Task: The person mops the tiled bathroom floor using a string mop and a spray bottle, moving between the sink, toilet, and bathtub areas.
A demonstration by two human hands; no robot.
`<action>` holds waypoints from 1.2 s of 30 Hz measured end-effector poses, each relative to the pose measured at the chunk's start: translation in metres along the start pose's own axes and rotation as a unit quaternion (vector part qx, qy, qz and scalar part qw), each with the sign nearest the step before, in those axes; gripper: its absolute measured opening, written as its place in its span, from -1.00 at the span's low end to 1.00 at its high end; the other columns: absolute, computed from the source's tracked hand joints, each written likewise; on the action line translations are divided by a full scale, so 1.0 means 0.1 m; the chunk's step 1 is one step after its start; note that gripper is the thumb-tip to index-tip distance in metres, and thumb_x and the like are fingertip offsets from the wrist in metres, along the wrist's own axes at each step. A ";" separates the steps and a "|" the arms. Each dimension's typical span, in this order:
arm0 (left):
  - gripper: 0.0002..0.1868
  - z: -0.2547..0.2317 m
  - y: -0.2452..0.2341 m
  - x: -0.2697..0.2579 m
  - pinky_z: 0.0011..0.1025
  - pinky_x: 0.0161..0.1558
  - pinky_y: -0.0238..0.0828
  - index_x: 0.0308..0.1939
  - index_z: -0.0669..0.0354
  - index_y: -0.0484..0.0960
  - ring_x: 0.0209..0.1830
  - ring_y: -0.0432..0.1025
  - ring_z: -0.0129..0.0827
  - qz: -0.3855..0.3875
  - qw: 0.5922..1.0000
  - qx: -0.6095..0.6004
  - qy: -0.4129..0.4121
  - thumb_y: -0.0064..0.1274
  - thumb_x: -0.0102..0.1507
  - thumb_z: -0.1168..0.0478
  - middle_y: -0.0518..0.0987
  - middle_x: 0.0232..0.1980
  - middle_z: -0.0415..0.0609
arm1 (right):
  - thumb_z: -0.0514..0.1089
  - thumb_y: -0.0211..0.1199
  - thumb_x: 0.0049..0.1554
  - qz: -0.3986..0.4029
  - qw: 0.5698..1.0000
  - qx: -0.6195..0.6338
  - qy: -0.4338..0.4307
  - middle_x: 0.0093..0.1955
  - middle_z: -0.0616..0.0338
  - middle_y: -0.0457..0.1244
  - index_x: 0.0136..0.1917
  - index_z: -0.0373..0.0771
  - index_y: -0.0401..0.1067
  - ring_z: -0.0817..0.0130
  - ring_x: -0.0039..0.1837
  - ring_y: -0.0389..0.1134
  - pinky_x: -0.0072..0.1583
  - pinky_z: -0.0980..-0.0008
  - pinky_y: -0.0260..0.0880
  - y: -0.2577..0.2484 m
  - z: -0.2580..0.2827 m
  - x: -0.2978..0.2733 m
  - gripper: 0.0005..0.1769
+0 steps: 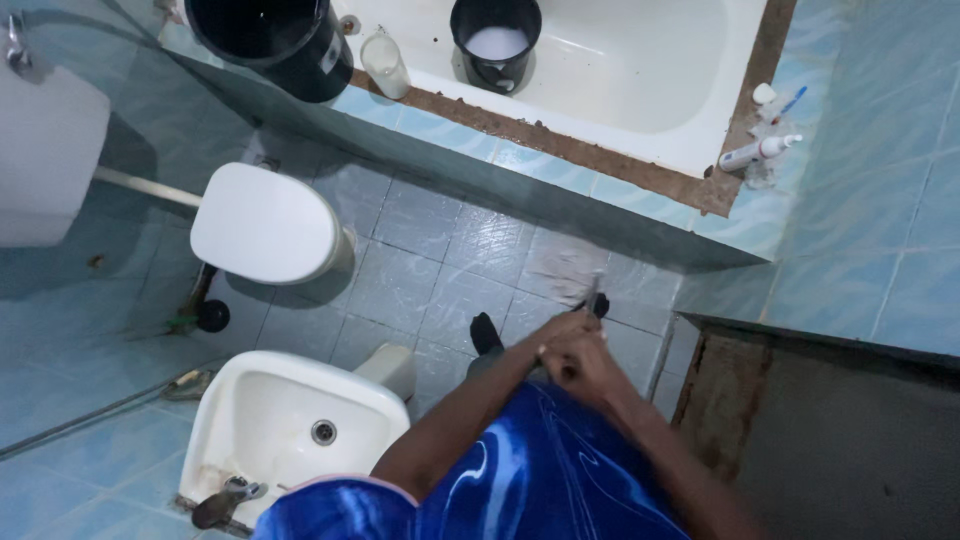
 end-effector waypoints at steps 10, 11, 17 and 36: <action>-0.72 -0.86 -1.52 -0.76 -0.43 -0.23 0.54 -0.08 0.01 0.70 -0.25 0.52 -0.45 0.031 0.977 -0.068 -0.199 0.06 0.30 -0.03 0.68 -0.12 -0.14 | -0.26 0.27 0.15 0.005 0.991 0.117 -0.058 -0.16 0.04 0.38 -0.09 -0.29 0.52 0.20 -0.07 0.40 -0.01 0.20 0.43 0.60 0.77 0.54 -0.94; -0.73 -0.91 -1.69 -0.85 -0.42 -0.24 0.56 -0.06 -0.03 0.68 -0.27 0.53 -0.45 0.013 0.967 -0.059 -0.248 0.04 0.29 -0.02 0.67 -0.11 -0.14 | -0.22 0.27 0.19 0.022 0.993 0.099 -0.052 -0.22 0.10 0.36 -0.17 -0.25 0.51 0.26 -0.12 0.39 -0.05 0.25 0.45 0.64 0.91 0.63 -0.90; -0.66 -0.86 -2.04 -1.46 -0.24 -0.09 0.52 -0.09 0.09 0.71 -0.16 0.59 -0.18 -0.113 0.951 0.026 -0.287 0.13 0.29 -0.06 0.72 -0.07 0.05 | -0.14 0.29 0.22 0.104 0.981 0.093 -0.138 -0.33 0.11 0.24 -0.30 -0.32 0.37 0.28 -0.26 0.24 -0.13 0.18 0.27 0.89 1.34 0.70 -0.69; -0.67 -0.59 1.21 -0.34 0.07 0.42 0.03 -0.08 0.34 0.53 0.21 0.32 0.28 -0.180 0.978 0.071 0.074 0.23 0.19 0.21 0.51 0.10 0.31 | -0.35 0.21 0.11 0.023 0.989 0.127 -0.069 -0.25 0.04 0.19 -0.34 -0.35 0.33 0.17 -0.20 0.23 -0.12 0.13 0.25 -0.45 -0.09 -1.68 -0.81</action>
Point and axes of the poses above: each hand's wrist, its own x-axis towards the middle knuckle, its own y-axis out of the palm, z = x × y, the point moved 7 cm from there along x, towards the middle knuckle
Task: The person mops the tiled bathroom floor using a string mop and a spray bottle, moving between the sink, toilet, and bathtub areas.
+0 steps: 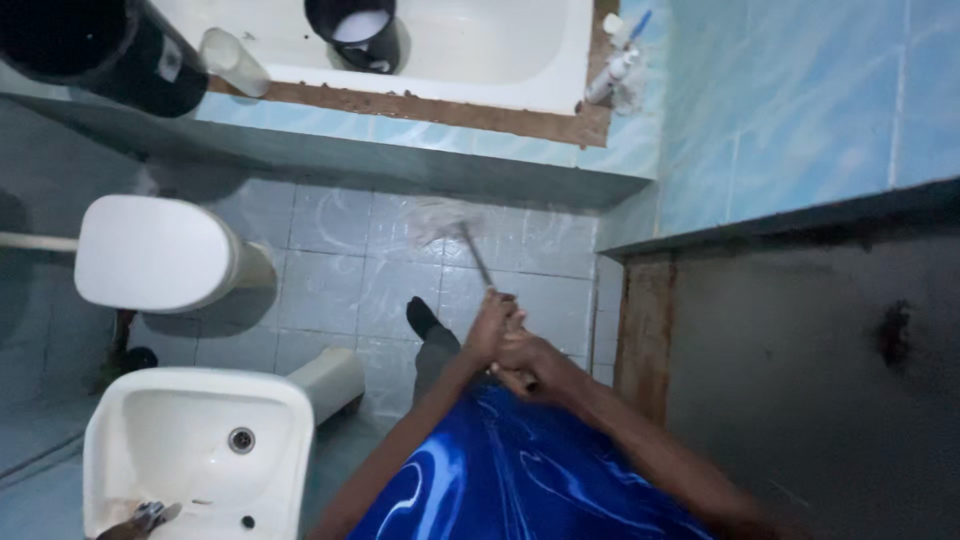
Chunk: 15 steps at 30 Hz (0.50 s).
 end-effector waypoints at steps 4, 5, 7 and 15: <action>-0.64 -0.29 0.70 0.22 0.12 0.49 -0.04 -0.05 0.34 0.55 0.25 0.36 0.20 0.084 0.992 -0.058 0.073 0.22 0.22 0.13 0.52 0.05 0.24 | -0.38 0.24 0.07 -0.090 0.990 -0.102 -0.023 -0.30 0.03 0.15 -0.37 -0.35 0.18 0.15 -0.17 0.21 -0.04 0.15 0.23 -0.34 0.07 -0.49 -0.72; -0.66 -0.29 0.88 0.24 0.09 0.54 -0.01 -0.03 0.32 0.57 0.26 0.36 0.17 0.133 0.989 -0.052 0.043 0.18 0.29 0.12 0.53 0.09 0.24 | -0.37 0.27 0.08 -0.108 0.985 -0.133 -0.006 -0.34 0.02 0.11 -0.37 -0.35 0.19 0.13 -0.20 0.17 -0.04 0.14 0.21 -0.39 0.07 -0.59 -0.70; -0.68 -0.32 1.09 0.32 0.07 0.58 0.02 -0.01 0.30 0.60 0.26 0.36 0.13 0.181 0.982 -0.045 0.016 0.15 0.35 0.10 0.53 0.12 0.23 | -0.37 0.26 0.08 -0.141 0.984 -0.110 0.027 -0.34 0.00 0.09 -0.36 -0.36 0.17 0.13 -0.21 0.17 -0.08 0.13 0.19 -0.43 0.04 -0.70 -0.70; -0.70 -0.61 1.23 0.36 0.00 0.32 0.22 -0.35 0.26 0.62 -0.19 0.46 -0.02 0.239 0.964 -0.072 0.091 0.26 0.19 0.07 0.54 -0.27 0.09 | -0.32 0.30 0.04 -0.228 0.960 -0.159 0.029 -0.36 -0.02 0.11 -0.39 -0.34 0.17 0.07 -0.23 0.15 -0.10 0.07 0.15 -0.44 0.07 -0.88 -0.68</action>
Point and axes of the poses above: each hand's wrist, its own x-axis towards the middle knuckle, its own y-axis out of the palm, z = x × y, the point moved 7 cm from there along x, towards the middle knuckle
